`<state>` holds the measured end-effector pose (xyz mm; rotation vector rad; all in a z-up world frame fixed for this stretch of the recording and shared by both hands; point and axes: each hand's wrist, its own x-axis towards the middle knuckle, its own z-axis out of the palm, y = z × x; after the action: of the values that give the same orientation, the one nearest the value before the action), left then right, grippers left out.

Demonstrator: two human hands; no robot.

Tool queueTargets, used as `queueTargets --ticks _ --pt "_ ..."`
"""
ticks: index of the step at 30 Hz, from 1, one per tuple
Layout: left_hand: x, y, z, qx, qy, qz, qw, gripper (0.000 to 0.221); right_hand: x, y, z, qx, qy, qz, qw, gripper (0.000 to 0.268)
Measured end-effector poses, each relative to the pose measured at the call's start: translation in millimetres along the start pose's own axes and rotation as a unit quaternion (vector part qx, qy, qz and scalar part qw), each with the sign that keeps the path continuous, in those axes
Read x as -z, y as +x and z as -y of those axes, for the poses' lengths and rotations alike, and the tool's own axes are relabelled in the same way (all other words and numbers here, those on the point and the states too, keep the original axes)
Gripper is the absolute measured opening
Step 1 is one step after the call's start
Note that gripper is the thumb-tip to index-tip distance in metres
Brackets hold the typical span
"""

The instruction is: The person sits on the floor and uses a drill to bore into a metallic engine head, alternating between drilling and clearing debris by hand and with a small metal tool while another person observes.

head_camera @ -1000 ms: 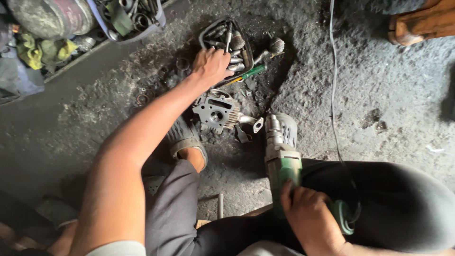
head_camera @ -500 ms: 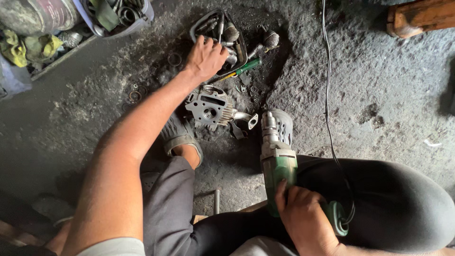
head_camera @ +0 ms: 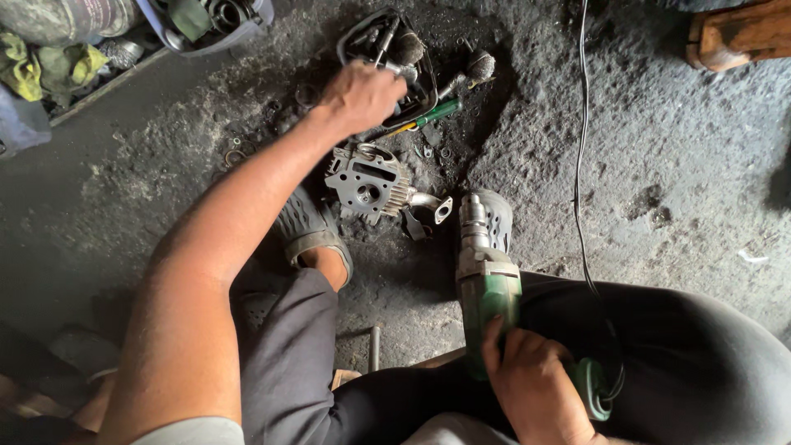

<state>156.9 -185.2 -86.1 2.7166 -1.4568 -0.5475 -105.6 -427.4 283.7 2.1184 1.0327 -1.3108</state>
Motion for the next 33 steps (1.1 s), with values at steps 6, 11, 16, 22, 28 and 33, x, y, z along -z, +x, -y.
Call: queueTargets --ticks 6,11,16,22,28,33 --pt "-13 -18 -27 -0.032 0.030 0.199 0.979 0.013 -2 0 1 -0.001 0.018 0.003 1.000 0.056" --pt "-4 -23 -22 -0.021 0.140 0.217 0.966 0.047 -2 -2 -2 0.018 0.016 0.003 1.000 0.056" --pt "39 -35 13 0.100 0.069 0.119 0.985 0.067 -1 -3 -6 0.026 0.020 0.001 0.999 0.058" --pt "55 -36 18 0.059 -0.055 0.234 0.969 0.052 6 0 -7 0.025 0.017 0.019 0.999 0.058" --pt "26 -25 3 0.134 -0.128 0.178 0.966 0.030 5 -1 -4 0.013 0.011 0.002 1.000 0.057" --pt "19 -12 28 -0.031 0.120 0.133 0.983 0.020 0 -1 -3 0.008 0.017 -0.001 1.000 0.058"
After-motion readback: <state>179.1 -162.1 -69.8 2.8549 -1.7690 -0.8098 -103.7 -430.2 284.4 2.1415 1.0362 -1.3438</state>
